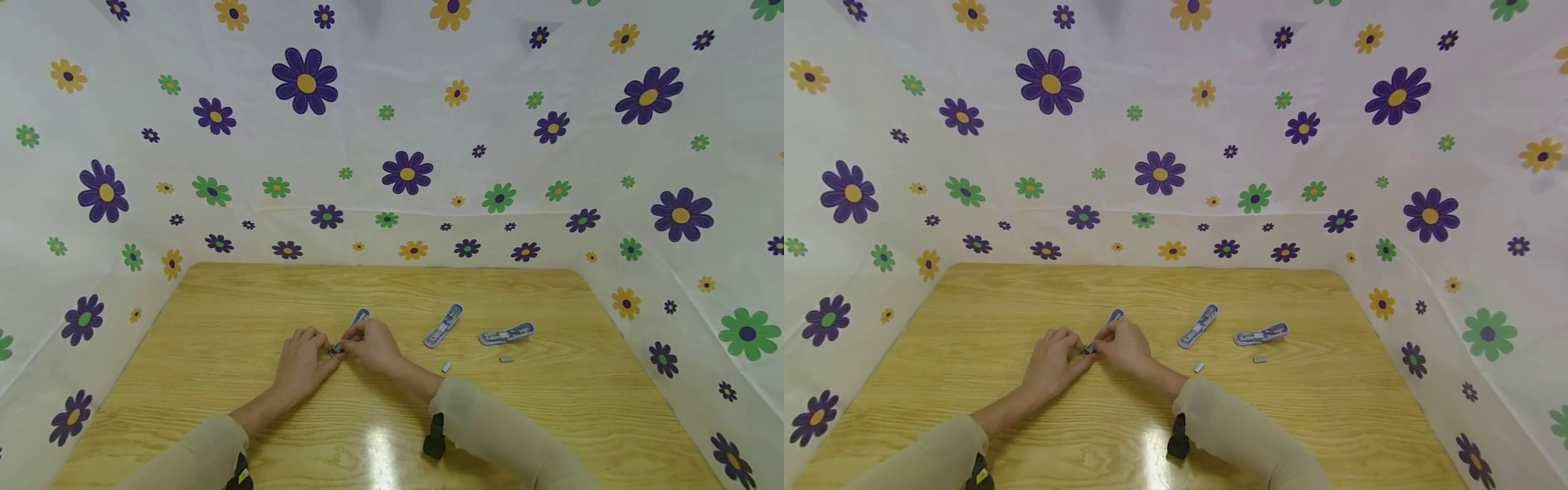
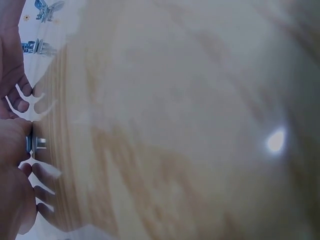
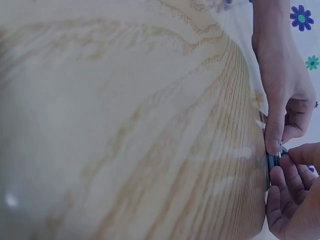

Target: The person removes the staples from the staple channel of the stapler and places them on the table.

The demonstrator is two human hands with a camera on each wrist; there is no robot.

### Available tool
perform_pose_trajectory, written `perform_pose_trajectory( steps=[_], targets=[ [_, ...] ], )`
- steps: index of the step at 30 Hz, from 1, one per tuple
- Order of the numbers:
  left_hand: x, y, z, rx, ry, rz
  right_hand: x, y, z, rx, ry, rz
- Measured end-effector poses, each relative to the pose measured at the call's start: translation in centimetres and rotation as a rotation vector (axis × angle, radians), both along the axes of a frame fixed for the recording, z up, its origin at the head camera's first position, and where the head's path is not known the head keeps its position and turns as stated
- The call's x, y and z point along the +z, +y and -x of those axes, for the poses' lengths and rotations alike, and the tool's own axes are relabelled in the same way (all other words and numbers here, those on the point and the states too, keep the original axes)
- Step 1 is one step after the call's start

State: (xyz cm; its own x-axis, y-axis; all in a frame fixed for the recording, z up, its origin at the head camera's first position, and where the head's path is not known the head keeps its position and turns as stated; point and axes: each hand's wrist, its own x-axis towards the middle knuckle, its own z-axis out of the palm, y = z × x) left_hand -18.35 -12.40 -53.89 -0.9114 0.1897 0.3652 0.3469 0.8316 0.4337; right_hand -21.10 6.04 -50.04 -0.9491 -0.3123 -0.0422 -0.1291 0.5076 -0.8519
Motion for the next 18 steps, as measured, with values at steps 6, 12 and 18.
perform_pose_trajectory(
  steps=[6, 12, 18],
  targets=[
    [0.0, 0.1, 0.0, -0.002, -0.005, -0.006, 0.4, 0.3, 0.0, -0.012, -0.01, 0.032],
    [0.2, 0.1, 0.0, 0.0, -0.015, -0.005, 1.3, 1.4, -0.3, -0.021, -0.008, 0.052],
    [0.2, 0.1, 0.0, 0.006, -0.039, 0.002, 1.3, 2.3, -1.0, 0.005, -0.021, 0.038]
  ],
)
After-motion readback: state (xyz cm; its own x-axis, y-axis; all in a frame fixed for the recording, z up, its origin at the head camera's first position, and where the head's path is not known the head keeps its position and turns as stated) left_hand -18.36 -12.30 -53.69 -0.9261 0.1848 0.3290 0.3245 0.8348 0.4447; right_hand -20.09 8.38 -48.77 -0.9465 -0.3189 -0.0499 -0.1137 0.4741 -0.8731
